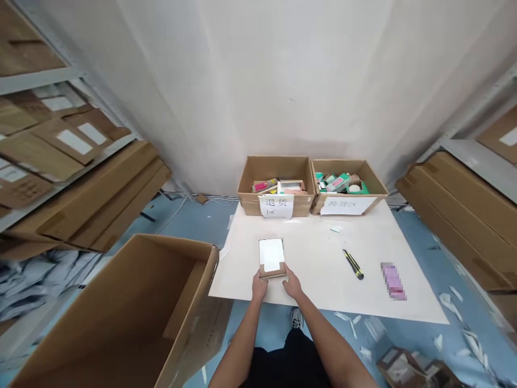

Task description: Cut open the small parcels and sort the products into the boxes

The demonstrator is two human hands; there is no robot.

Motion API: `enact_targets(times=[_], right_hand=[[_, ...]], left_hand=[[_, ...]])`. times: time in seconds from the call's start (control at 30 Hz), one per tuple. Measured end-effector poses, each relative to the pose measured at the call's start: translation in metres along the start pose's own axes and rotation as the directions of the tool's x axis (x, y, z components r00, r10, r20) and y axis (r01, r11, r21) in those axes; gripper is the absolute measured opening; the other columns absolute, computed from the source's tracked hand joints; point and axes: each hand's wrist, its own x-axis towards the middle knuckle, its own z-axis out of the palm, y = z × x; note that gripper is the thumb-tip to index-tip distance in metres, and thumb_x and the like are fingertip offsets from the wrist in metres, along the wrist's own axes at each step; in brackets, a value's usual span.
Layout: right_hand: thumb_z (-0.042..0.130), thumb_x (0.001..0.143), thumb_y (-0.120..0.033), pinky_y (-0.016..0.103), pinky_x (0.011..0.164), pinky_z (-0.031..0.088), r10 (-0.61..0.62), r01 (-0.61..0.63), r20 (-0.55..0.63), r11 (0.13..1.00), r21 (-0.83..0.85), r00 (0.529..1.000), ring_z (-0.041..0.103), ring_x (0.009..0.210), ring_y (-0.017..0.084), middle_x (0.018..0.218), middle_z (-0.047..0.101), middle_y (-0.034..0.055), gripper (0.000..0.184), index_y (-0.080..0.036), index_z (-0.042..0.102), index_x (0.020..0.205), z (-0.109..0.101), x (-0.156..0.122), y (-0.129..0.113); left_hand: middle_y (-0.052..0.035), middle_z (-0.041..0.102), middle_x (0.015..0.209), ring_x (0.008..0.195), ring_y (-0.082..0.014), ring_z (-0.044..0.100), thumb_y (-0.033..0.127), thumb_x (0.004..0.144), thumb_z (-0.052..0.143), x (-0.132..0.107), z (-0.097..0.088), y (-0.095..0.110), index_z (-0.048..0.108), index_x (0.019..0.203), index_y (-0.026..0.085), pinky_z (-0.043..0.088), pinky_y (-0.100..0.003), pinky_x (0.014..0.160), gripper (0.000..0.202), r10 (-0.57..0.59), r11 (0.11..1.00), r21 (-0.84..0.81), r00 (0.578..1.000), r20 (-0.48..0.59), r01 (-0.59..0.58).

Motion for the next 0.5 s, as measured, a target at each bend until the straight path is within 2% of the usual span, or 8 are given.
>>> enact_targets(times=[0.1,0.17,0.2,0.27,0.33,0.4,0.5], right_hand=[[0.054,0.072,-0.016,0.048,0.124,0.038,0.020,-0.026,0.061,0.995,0.093,0.998,0.053,0.143,0.026,0.154,0.057,0.0068,0.089,-0.024,0.043,0.160,-0.016,0.012,0.016],[0.054,0.071,-0.015,0.049,0.125,0.035,0.000,-0.008,0.058,0.991,0.135,0.998,0.049,0.147,0.026,0.157,0.054,0.0071,0.091,-0.024,0.042,0.161,-0.030,0.022,0.019],[0.055,0.070,-0.014,0.050,0.126,0.034,-0.016,0.009,0.045,0.989,0.146,0.999,0.048,0.148,0.026,0.158,0.054,0.0074,0.091,-0.024,0.042,0.160,-0.038,0.026,0.020],[0.055,0.071,-0.014,0.052,0.126,0.034,-0.034,0.033,0.003,0.988,0.148,0.999,0.047,0.148,0.027,0.156,0.055,0.0078,0.089,-0.024,0.046,0.158,-0.055,0.030,0.024],[0.055,0.073,-0.014,0.053,0.125,0.035,-0.025,0.031,-0.042,0.990,0.140,0.999,0.049,0.146,0.027,0.153,0.057,0.0073,0.085,-0.025,0.048,0.157,-0.075,0.029,0.030],[0.054,0.077,-0.014,0.052,0.125,0.035,-0.002,0.012,-0.075,0.991,0.131,0.997,0.050,0.146,0.026,0.153,0.058,0.0067,0.082,-0.025,0.047,0.158,-0.097,0.025,0.035],[0.052,0.083,-0.014,0.049,0.127,0.033,0.027,-0.018,-0.116,0.997,0.073,0.993,0.046,0.149,0.024,0.159,0.052,0.0079,0.079,-0.024,0.043,0.161,-0.138,0.017,0.043]], left_hand=[[-0.0101,0.070,0.137,0.135,-0.0251,0.059,0.009,0.082,0.050,-0.002,0.011,0.021,0.066,0.136,0.017,0.045,-0.036,0.117,0.057,0.132,0.986,0.103,0.991,-0.020,-0.130],[-0.0096,0.064,0.147,0.145,-0.0254,0.051,0.010,0.083,0.050,-0.003,0.017,0.043,0.062,0.143,0.019,0.038,-0.039,0.123,0.062,0.246,0.945,0.222,0.969,0.004,-0.241],[-0.0099,0.057,0.155,0.150,-0.0253,0.044,0.011,0.084,0.051,-0.004,0.022,0.056,0.057,0.149,0.019,0.034,-0.040,0.126,0.066,0.299,0.912,0.282,0.953,0.041,-0.298],[-0.0103,0.041,0.167,0.157,-0.0251,0.033,0.014,0.086,0.054,-0.008,0.036,0.080,0.049,0.156,0.020,0.032,-0.040,0.127,0.070,0.362,0.832,0.376,0.913,0.189,-0.408],[-0.0104,0.030,0.173,0.159,-0.0262,0.029,0.016,0.086,0.058,-0.012,0.053,0.101,0.048,0.156,0.022,0.036,-0.041,0.124,0.071,0.354,0.740,0.448,0.856,0.375,-0.502],[-0.0110,0.030,0.172,0.158,-0.0283,0.031,0.017,0.087,0.059,-0.013,0.065,0.118,0.050,0.155,0.024,0.040,-0.044,0.121,0.069,0.311,0.642,0.521,0.812,0.494,-0.563],[-0.0104,0.045,0.165,0.153,-0.0283,0.040,0.021,0.093,0.053,0.000,0.062,0.139,0.048,0.155,0.028,0.043,-0.046,0.118,0.062,0.303,0.545,0.599,0.804,0.511,-0.586]])
